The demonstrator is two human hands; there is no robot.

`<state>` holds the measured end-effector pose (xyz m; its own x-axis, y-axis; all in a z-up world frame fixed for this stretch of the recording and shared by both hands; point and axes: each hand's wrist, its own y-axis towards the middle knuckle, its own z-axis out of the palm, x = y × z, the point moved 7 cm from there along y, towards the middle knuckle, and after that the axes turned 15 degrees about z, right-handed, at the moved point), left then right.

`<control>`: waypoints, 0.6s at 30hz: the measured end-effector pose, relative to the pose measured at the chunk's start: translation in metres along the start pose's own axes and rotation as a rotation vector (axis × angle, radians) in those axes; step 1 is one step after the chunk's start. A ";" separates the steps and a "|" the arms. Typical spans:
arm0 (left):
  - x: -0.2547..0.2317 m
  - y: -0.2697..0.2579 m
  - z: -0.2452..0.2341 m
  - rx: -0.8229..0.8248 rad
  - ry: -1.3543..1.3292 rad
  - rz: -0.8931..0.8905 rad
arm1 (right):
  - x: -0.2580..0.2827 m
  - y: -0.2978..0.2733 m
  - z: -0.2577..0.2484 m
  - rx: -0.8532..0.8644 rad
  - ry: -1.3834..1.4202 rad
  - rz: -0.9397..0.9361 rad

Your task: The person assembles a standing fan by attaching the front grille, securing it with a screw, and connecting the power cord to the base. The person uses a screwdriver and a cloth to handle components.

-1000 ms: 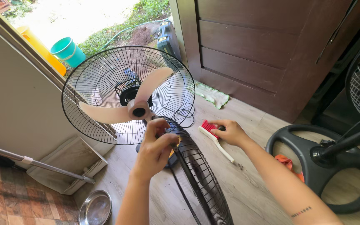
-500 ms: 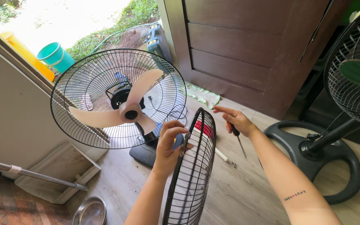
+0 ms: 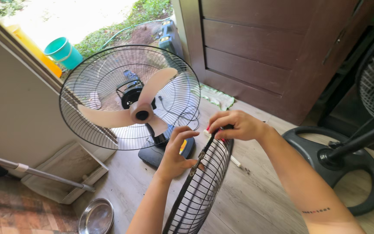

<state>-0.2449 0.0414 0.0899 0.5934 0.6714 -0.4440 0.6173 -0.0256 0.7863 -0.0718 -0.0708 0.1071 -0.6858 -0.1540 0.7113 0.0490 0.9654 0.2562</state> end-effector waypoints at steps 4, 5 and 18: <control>0.001 -0.010 -0.023 0.033 -0.031 -0.064 | 0.027 0.029 0.026 0.172 -0.063 0.051; 0.002 -0.014 -0.032 0.039 -0.032 -0.073 | 0.037 0.037 0.031 0.170 -0.093 0.046; 0.169 -0.282 -0.270 -1.089 -0.587 -0.315 | 0.178 0.190 -0.005 -0.064 -0.785 0.366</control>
